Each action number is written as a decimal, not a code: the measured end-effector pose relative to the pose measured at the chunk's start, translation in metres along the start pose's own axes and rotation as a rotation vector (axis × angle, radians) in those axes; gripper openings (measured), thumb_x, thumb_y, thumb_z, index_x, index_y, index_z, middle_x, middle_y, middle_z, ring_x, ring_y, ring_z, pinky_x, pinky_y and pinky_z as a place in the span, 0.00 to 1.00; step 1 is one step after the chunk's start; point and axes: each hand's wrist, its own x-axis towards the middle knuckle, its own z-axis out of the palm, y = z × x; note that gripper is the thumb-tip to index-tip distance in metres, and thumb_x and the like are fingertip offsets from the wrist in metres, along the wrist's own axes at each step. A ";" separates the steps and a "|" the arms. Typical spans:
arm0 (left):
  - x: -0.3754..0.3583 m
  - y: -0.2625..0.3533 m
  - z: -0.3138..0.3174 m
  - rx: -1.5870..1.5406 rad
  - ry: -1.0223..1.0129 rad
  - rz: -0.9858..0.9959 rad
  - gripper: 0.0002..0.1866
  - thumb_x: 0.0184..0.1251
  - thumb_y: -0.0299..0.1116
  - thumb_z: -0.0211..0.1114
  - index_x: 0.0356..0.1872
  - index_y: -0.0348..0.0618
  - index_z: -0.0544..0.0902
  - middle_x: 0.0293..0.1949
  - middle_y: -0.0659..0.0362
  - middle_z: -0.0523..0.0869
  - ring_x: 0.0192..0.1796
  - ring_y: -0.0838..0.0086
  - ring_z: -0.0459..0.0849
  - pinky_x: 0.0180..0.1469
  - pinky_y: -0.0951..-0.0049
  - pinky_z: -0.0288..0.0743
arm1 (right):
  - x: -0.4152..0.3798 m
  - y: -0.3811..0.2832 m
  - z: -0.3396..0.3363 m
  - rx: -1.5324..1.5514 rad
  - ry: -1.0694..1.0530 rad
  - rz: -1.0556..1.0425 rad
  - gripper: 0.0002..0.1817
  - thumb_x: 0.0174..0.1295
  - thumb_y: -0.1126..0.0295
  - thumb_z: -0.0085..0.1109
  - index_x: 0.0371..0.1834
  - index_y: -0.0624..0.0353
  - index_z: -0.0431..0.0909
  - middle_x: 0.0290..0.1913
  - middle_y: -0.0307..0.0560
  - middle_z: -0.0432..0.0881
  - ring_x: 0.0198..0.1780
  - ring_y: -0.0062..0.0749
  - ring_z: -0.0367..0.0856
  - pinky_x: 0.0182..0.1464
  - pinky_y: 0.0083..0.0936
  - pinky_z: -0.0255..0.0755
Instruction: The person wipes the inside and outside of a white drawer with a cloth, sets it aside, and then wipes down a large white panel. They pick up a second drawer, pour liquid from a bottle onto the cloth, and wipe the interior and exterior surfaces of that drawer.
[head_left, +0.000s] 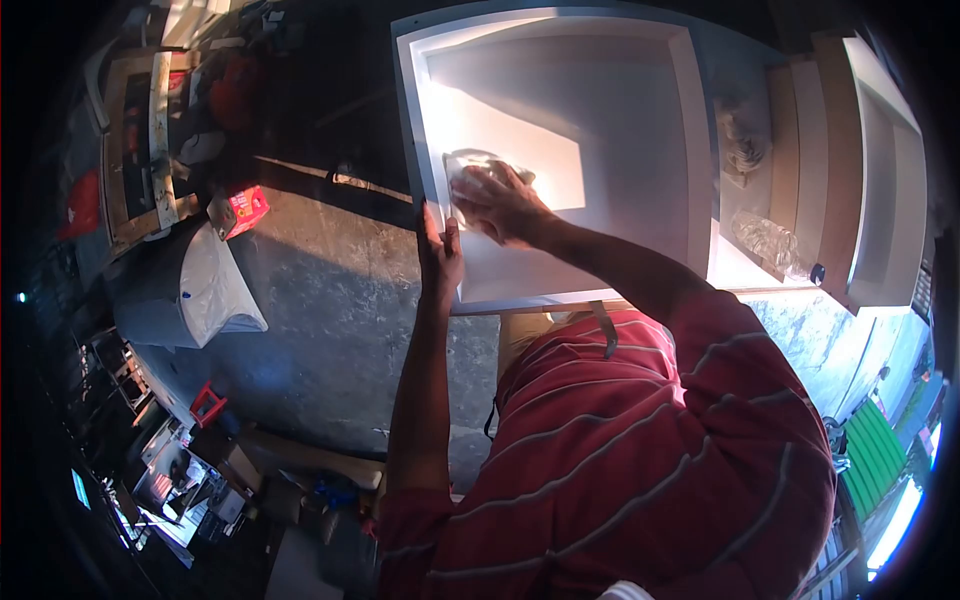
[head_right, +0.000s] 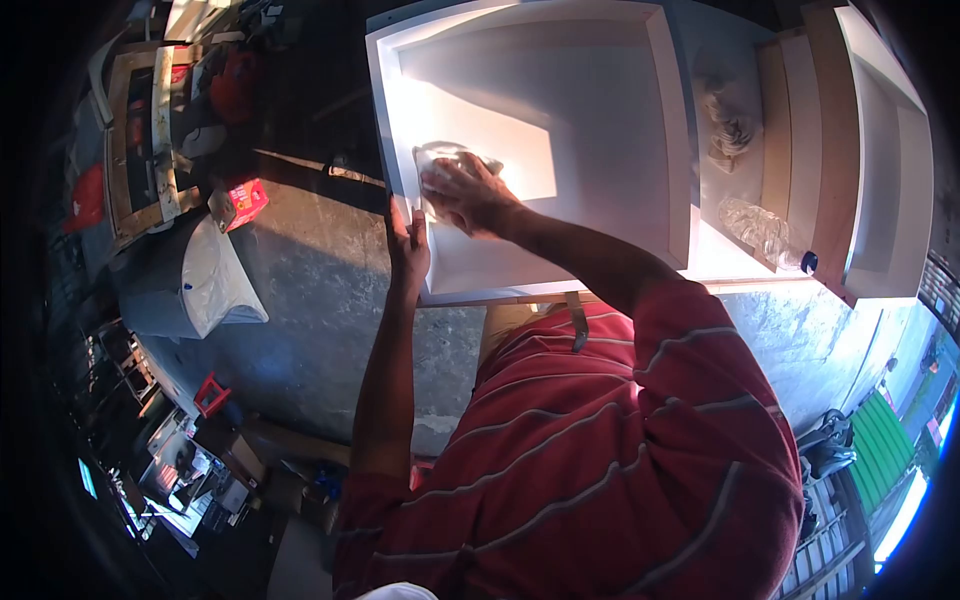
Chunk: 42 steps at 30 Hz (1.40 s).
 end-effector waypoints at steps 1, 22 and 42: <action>0.000 -0.001 0.000 0.001 -0.009 0.003 0.34 0.70 0.45 0.50 0.67 0.29 0.54 0.65 0.35 0.60 0.68 0.46 0.60 0.68 0.60 0.54 | -0.012 -0.001 -0.001 -0.029 -0.051 -0.014 0.23 0.65 0.56 0.48 0.64 0.37 0.66 0.72 0.34 0.54 0.74 0.38 0.47 0.72 0.50 0.41; 0.000 -0.006 0.000 0.184 0.041 0.103 0.33 0.72 0.41 0.49 0.68 0.29 0.50 0.63 0.36 0.63 0.61 0.52 0.71 0.59 0.64 0.66 | 0.006 0.028 -0.031 0.014 0.113 0.069 0.26 0.59 0.60 0.57 0.63 0.41 0.68 0.71 0.43 0.56 0.72 0.42 0.51 0.71 0.45 0.50; 0.001 0.005 -0.003 0.046 0.011 -0.001 0.33 0.73 0.48 0.45 0.68 0.32 0.53 0.66 0.36 0.59 0.68 0.46 0.60 0.67 0.61 0.57 | -0.026 -0.015 0.033 0.004 0.055 -0.107 0.25 0.61 0.60 0.50 0.64 0.45 0.67 0.68 0.43 0.59 0.72 0.45 0.51 0.72 0.52 0.42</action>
